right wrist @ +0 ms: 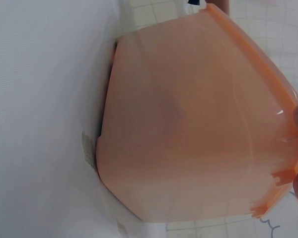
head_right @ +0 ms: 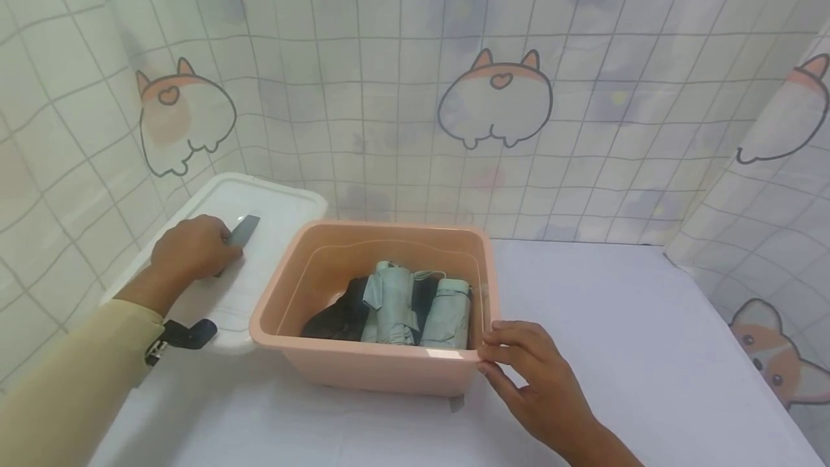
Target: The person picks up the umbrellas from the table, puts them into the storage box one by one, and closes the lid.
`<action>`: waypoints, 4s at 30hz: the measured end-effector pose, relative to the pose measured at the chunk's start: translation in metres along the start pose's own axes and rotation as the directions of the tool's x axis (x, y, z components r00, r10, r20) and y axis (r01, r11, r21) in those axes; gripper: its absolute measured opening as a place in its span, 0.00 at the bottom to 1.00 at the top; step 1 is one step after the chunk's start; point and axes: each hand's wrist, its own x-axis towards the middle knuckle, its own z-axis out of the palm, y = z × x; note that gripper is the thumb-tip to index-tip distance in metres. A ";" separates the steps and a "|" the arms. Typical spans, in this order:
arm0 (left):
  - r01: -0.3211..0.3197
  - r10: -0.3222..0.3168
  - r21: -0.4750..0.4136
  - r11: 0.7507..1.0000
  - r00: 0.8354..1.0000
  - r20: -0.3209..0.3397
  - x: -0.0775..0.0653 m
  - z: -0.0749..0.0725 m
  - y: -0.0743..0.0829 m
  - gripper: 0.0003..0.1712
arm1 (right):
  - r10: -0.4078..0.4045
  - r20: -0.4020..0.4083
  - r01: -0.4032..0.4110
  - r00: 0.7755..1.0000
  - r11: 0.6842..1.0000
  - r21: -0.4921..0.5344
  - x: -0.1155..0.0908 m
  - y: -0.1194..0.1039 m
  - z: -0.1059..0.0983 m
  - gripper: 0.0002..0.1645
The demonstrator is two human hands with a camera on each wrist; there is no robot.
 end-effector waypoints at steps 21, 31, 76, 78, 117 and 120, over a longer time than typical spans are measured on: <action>-0.006 0.005 0.023 1.000 1.000 0.019 0.002 -0.024 -0.007 0.12 | -0.013 -0.019 0.013 1.000 1.000 0.012 -0.001 0.003 0.003 0.20; -0.008 0.008 0.026 1.000 1.000 0.023 0.002 -0.036 -0.005 0.13 | -0.011 -0.018 0.012 1.000 1.000 0.010 -0.002 0.004 0.004 0.20; -0.113 0.106 0.068 0.991 0.990 0.093 0.017 -0.050 0.005 0.22 | -0.023 -0.034 0.023 0.999 1.000 0.011 -0.003 0.003 0.007 0.21; -0.119 0.112 0.073 0.990 0.989 0.095 0.018 -0.050 0.008 0.22 | -0.027 -0.037 0.027 0.999 1.000 0.012 -0.002 0.003 0.006 0.21; -0.200 0.195 0.034 0.979 0.973 0.122 0.014 -0.041 0.038 0.20 | 0.014 0.004 -0.014 1.000 1.000 -0.012 -0.004 0.001 0.001 0.22; -0.198 0.193 0.027 0.980 0.973 0.128 0.014 -0.040 0.041 0.20 | 0.009 -0.002 -0.009 1.000 1.000 -0.007 -0.003 0.001 0.001 0.21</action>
